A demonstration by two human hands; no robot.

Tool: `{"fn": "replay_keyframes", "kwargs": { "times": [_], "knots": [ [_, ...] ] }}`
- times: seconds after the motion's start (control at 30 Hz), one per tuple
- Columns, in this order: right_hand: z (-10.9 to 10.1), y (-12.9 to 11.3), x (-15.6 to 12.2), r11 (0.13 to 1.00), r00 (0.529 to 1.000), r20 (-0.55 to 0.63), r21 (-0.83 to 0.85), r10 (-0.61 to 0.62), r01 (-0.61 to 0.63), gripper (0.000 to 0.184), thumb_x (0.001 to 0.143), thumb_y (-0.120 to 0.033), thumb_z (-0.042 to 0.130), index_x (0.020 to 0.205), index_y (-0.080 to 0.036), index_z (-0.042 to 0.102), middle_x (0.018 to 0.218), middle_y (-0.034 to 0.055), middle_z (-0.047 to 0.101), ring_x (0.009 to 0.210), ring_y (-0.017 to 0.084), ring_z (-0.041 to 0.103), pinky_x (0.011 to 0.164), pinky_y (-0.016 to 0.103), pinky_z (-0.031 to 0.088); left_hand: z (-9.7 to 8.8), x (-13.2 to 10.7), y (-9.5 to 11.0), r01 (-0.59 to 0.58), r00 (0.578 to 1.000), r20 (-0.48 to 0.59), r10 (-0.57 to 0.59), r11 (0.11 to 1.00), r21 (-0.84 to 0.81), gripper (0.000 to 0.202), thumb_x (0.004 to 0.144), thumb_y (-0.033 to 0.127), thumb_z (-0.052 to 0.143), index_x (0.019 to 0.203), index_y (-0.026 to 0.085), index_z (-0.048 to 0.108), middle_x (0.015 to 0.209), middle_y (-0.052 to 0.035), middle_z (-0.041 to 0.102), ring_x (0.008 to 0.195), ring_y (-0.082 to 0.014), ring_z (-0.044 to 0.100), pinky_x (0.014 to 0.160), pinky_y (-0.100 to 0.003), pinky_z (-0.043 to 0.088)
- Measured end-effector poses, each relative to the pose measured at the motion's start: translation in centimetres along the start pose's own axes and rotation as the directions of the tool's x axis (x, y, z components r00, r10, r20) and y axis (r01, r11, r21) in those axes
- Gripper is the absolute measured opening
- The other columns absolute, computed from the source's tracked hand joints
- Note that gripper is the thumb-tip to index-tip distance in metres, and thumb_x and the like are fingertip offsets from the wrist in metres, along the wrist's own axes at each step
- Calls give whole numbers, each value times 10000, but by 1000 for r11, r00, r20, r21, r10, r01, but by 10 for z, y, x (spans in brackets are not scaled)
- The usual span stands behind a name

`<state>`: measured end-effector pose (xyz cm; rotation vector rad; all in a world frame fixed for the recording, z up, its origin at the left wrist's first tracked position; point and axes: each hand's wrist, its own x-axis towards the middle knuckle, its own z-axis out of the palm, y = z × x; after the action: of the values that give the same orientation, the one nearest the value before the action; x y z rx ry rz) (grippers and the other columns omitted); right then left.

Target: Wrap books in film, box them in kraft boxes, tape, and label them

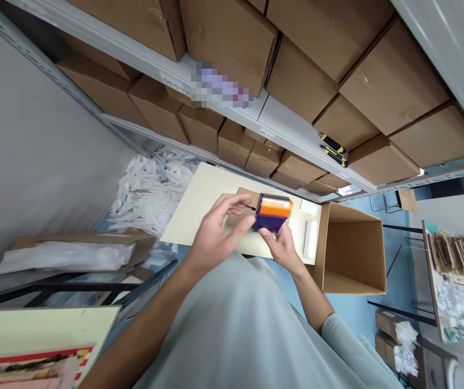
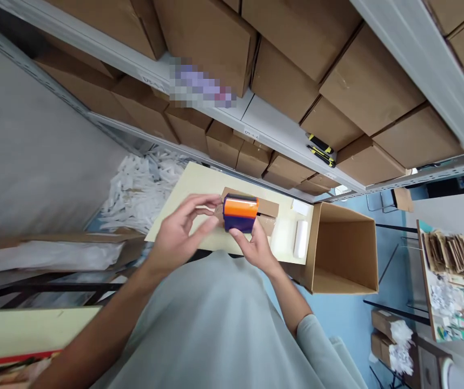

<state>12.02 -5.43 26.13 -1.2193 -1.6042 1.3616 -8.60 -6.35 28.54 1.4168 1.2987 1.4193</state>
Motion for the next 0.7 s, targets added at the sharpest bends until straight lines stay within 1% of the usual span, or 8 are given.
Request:
{"fn": "replay_keyframes", "kwargs": {
  "times": [0.07,0.1,0.17,0.27,0.33,0.43,0.6,0.7],
  "knots": [
    [-1,-4,-6,999,995,96,-39,-9,12,562,1069,-721,710,1367,-245,690,1274,110,844,1173,284,807,1079,434,651,-16,12,11,14,1000,2,-14,999,-42,409,1082,478,685,1415,250,751,1340,-112,751,1226,-265,743,993,-403,662],
    [-3,-6,-9,998,990,138,-55,-7,14,545,1079,-695,712,1387,-246,680,1295,113,839,1158,279,811,1064,429,656,-24,18,17,10,1000,20,-9,999,-36,395,1068,478,703,1386,254,770,1325,-107,757,1207,-265,740,986,-405,658],
    [-5,-11,-13,995,982,189,-98,6,13,529,1083,-675,716,1392,-249,669,1339,123,819,1135,276,813,1041,431,665,-37,28,26,-3,996,84,3,1000,2,309,1020,458,763,1254,264,821,1231,-87,779,1142,-265,730,976,-419,650],
    [-9,-17,-17,981,978,202,-193,46,-7,524,1073,-686,719,1374,-258,682,1318,128,801,1156,303,793,1042,457,663,-48,38,31,19,985,170,-19,1000,4,162,960,417,821,1032,275,850,1035,-64,772,1064,-281,710,971,-454,648],
    [-11,-21,-17,969,977,203,-248,70,-18,505,1066,-680,728,1352,-264,705,1285,130,798,1188,330,776,1059,478,652,-51,39,27,76,979,195,-66,996,-43,125,907,394,868,950,279,846,960,-61,748,1042,-301,706,963,-477,651],
    [-13,-25,-16,956,975,206,-292,82,-19,471,1057,-658,737,1317,-266,734,1250,126,806,1183,343,766,1080,496,634,-53,36,16,146,970,208,-123,984,-101,136,856,366,910,938,280,845,938,-63,733,1003,-309,702,943,-484,653],
    [-5,-14,-12,957,967,197,-270,159,-102,598,979,-755,773,1281,-239,756,1154,85,832,1036,303,775,990,439,636,-52,29,-3,116,966,228,-120,993,31,203,986,470,781,949,284,850,910,-46,752,819,-241,667,792,-378,624],
    [6,0,-13,962,946,212,-177,244,-208,640,978,-821,734,1221,-230,767,1086,68,843,1006,294,792,954,409,633,-48,24,-18,178,958,213,-192,980,85,242,1008,496,759,954,281,855,888,-29,767,734,-212,628,704,-329,575]
  ]
}}
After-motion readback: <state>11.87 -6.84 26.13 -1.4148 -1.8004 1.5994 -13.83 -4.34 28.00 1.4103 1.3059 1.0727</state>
